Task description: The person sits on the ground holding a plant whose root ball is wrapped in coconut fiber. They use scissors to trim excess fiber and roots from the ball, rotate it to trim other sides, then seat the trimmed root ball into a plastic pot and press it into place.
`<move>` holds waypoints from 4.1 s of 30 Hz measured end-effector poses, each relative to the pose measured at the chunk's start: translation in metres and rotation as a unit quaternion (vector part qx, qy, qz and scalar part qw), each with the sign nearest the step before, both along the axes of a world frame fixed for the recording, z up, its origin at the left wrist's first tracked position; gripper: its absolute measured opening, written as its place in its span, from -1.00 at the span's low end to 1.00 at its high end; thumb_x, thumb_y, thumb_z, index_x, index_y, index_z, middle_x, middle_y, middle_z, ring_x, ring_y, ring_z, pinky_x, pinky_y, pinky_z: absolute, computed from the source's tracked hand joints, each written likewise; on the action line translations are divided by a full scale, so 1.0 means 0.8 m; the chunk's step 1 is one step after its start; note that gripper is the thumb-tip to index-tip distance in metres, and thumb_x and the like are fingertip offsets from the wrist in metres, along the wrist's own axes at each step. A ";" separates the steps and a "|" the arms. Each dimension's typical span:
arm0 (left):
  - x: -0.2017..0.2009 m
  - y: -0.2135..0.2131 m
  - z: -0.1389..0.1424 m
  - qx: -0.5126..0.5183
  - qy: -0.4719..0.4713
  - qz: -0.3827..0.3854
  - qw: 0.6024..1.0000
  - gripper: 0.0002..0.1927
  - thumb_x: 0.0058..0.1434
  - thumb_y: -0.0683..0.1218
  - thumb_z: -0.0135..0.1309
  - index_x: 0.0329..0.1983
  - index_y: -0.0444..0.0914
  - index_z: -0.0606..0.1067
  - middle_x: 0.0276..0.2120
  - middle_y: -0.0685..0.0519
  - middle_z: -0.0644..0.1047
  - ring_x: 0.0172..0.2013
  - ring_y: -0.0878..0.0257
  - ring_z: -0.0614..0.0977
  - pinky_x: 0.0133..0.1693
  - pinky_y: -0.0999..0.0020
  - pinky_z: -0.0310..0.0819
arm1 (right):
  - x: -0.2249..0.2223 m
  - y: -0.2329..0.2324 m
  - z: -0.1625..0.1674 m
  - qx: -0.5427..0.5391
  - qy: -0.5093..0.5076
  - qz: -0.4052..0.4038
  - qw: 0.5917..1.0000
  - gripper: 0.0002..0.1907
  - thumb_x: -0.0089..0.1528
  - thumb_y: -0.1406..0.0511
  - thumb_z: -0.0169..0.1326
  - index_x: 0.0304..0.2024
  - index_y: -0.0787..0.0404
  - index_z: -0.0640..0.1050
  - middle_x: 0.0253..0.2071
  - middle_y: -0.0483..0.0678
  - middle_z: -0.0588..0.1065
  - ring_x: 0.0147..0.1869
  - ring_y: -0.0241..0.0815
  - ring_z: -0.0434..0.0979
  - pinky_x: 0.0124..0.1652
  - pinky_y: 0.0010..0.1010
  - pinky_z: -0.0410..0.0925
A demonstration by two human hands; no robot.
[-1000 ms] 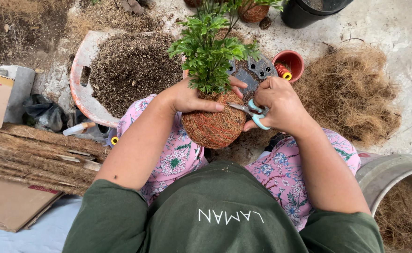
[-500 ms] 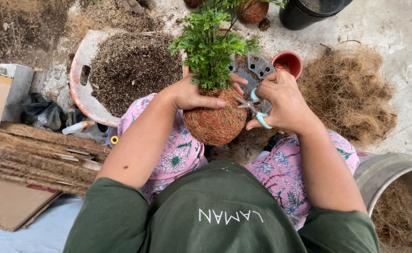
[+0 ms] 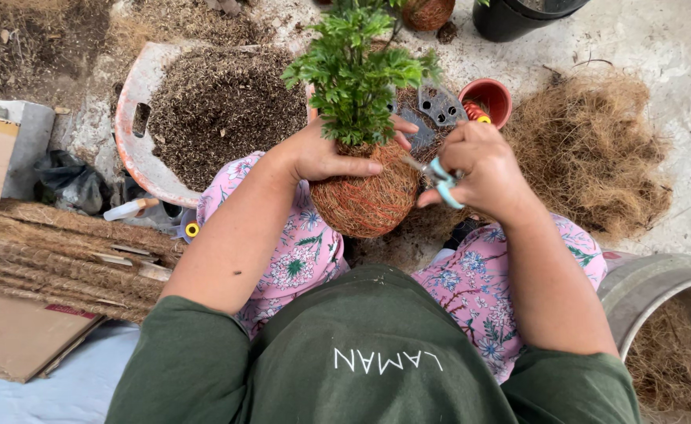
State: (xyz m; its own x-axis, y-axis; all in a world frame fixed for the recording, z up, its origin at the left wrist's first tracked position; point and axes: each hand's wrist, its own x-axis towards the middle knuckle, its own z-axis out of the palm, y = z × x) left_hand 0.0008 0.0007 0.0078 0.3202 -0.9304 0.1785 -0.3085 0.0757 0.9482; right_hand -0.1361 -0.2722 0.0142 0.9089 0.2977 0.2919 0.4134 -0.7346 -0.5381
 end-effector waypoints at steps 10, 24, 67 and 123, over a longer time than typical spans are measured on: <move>0.011 -0.013 -0.004 -0.052 0.154 0.212 0.964 -0.40 0.14 0.23 0.16 0.17 -0.17 0.55 0.12 -0.01 0.61 0.20 0.05 0.60 0.28 0.03 0.50 | 0.040 -0.093 -0.051 -0.254 0.135 -0.245 0.926 -0.45 0.05 -0.12 0.40 -0.28 0.19 0.67 -0.25 0.05 0.62 -0.10 0.16 0.52 -0.16 -0.05 0.42; 0.002 -0.003 -0.002 -0.173 0.233 0.209 0.934 -0.45 0.24 0.11 0.09 0.17 -0.33 0.53 0.13 -0.10 0.59 0.17 0.10 0.60 0.28 0.14 0.50 | 0.087 -0.023 -0.151 -0.341 0.280 -0.232 0.867 -0.38 0.16 -0.10 0.21 0.02 0.22 0.59 0.02 0.09 0.53 0.14 0.11 0.47 -0.01 -0.03 0.42; 0.001 -0.024 -0.058 -0.045 0.230 0.139 0.962 -0.25 0.18 0.17 0.32 0.29 -0.35 0.44 0.17 -0.14 0.57 0.22 0.00 0.57 0.33 0.13 0.40 | 0.015 0.093 -0.094 0.762 0.386 -0.045 0.518 -0.07 0.22 -0.34 -0.17 0.47 0.00 0.25 0.45 0.00 0.32 0.49 0.02 0.36 0.40 0.09 0.26; -0.029 -0.004 -0.010 -0.126 0.199 0.263 0.936 -0.43 0.27 0.07 0.21 0.29 -0.29 0.50 0.14 -0.05 0.57 0.15 0.16 0.58 0.27 0.22 0.45 | -0.015 0.079 0.033 -0.015 -0.209 -0.108 0.972 -0.76 0.22 0.24 0.40 -0.05 -0.04 0.74 0.25 -0.01 0.48 0.55 0.21 0.14 0.49 0.31 -0.04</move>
State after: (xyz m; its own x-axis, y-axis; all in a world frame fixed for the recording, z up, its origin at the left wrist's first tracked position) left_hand -0.0228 -0.0025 0.0000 0.8093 -0.5702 0.1409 0.0076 0.2499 0.9682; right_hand -0.1479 -0.2090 0.0403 0.7550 0.1270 0.6433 0.4260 -0.8408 -0.3340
